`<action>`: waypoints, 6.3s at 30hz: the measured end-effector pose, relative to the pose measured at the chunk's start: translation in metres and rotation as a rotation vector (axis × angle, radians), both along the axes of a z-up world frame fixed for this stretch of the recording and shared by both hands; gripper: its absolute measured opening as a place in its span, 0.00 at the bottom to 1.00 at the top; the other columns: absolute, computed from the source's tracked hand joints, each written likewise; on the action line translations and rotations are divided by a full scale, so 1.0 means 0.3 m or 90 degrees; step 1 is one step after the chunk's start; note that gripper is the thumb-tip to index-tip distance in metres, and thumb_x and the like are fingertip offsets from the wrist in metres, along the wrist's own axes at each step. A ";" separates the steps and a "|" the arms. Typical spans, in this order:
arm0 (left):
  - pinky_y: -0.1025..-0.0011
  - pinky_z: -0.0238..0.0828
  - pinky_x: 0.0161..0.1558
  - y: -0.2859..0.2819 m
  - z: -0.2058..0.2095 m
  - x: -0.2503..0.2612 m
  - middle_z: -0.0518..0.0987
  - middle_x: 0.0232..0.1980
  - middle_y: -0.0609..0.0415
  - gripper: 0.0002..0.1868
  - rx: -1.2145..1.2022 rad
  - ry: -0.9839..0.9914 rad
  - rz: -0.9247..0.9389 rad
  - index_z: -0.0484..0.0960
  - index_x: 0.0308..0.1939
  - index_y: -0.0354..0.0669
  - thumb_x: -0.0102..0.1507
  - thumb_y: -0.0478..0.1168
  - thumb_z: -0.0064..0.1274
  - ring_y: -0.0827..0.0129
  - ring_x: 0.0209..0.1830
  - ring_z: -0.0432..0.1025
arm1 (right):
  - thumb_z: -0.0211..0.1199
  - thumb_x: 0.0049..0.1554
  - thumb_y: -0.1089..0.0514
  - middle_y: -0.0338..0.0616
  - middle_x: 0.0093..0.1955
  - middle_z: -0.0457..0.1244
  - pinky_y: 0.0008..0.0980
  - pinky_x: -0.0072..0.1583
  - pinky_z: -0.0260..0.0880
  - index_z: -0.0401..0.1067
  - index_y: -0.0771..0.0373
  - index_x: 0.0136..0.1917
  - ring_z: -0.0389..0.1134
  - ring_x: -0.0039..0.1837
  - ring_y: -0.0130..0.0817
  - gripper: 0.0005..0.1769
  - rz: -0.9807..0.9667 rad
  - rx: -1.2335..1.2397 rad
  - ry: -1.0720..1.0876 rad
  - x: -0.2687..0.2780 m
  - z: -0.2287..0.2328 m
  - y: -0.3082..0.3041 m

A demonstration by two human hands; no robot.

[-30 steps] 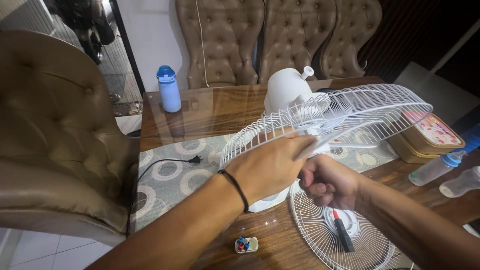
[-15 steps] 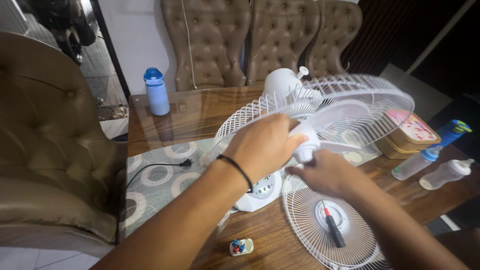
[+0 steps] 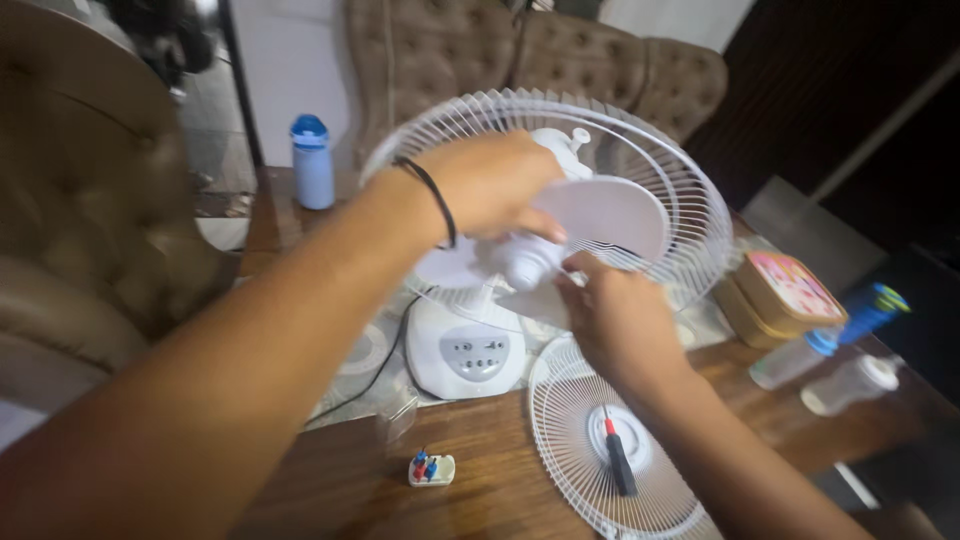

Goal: The person disassembles a white table fan by removing the front grille, fan blades, and rear grille. They then reassemble the fan by reattaching the blades and grilles in sequence.

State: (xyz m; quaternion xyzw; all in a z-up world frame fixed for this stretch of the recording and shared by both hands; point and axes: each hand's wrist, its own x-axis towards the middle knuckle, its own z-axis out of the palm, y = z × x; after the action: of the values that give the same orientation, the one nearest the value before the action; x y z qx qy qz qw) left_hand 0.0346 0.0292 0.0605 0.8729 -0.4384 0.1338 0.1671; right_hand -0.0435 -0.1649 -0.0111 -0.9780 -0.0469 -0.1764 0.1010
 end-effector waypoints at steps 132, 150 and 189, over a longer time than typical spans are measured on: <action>0.57 0.65 0.66 -0.356 -0.762 0.630 0.79 0.64 0.45 0.38 -0.086 0.093 0.266 0.78 0.65 0.49 0.59 0.67 0.55 0.52 0.64 0.72 | 0.73 0.51 0.39 0.47 0.47 0.74 0.40 0.45 0.77 0.74 0.60 0.58 0.77 0.45 0.37 0.30 0.134 0.247 0.055 0.379 0.107 -0.256; 0.58 0.62 0.66 -0.183 -0.333 0.649 0.75 0.65 0.41 0.47 -0.263 -0.105 0.340 0.73 0.63 0.41 0.52 0.70 0.63 0.48 0.65 0.68 | 0.63 0.68 0.57 0.37 0.50 0.69 0.28 0.50 0.77 0.74 0.63 0.57 0.73 0.48 0.24 0.08 0.336 0.524 -0.211 0.458 0.411 -0.454; 0.57 0.74 0.54 -0.289 -0.114 0.248 0.82 0.51 0.42 0.36 0.093 0.144 0.300 0.83 0.52 0.50 0.49 0.67 0.55 0.46 0.50 0.76 | 0.64 0.67 0.55 0.39 0.49 0.69 0.29 0.50 0.73 0.76 0.64 0.56 0.71 0.47 0.26 0.10 0.190 0.591 -0.251 0.231 0.505 -0.573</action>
State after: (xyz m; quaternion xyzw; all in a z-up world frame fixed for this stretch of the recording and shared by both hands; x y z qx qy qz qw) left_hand 0.1091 -0.0576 0.0263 0.9700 -0.2103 0.0385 0.1160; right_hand 0.0257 -0.3369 0.1404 -0.7612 -0.1210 -0.3432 0.5368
